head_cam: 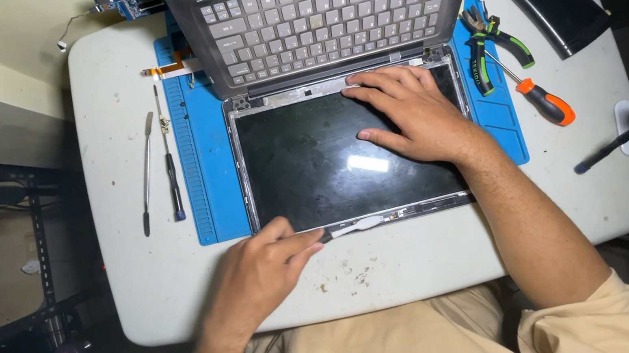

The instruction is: Cleaning laptop components with a toothbrush and disassembling the internal chassis on a repair bench.

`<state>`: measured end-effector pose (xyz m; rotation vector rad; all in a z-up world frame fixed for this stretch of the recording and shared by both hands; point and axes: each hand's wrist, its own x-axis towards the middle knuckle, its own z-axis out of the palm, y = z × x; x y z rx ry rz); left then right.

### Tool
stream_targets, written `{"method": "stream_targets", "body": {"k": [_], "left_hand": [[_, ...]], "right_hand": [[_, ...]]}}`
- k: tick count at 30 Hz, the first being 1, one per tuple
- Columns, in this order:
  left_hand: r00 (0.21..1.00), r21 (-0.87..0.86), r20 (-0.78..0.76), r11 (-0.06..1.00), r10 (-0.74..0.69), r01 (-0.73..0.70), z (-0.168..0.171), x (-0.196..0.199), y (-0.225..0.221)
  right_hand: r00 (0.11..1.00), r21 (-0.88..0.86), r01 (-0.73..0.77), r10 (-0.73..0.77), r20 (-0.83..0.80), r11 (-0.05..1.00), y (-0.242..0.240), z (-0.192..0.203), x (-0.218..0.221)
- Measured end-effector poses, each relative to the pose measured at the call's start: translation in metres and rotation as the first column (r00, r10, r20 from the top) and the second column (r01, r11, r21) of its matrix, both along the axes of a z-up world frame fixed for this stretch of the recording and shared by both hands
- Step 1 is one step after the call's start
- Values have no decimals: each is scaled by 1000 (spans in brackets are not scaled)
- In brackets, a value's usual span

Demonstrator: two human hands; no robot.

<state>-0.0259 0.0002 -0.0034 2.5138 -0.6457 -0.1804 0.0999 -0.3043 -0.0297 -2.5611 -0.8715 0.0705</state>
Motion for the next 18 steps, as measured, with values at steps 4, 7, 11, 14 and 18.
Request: {"method": "stream_targets", "body": {"k": [4, 7, 11, 14, 18], "left_hand": [[997, -64, -66, 998, -33, 29, 9, 4, -12], [953, -58, -283, 990, 108, -129, 15, 4, -18], [913, -132, -357, 957, 198, -259, 9, -14, -42], [898, -225, -405, 933, 173, -281, 3, -16, -52], [884, -290, -447, 914, 135, -286, 1, -15, -55]], "right_hand": [[1000, 9, 7, -7, -6, 1000, 0, 1, -1], [1000, 18, 17, -16, -20, 1000, -1, 1, 0], [1000, 25, 18, -18, -10, 1000, -1, -3, -1], [1000, 33, 18, -18, -13, 999, -2, 0, 0], [1000, 29, 19, -18, -22, 999, -2, -1, 0]]}}
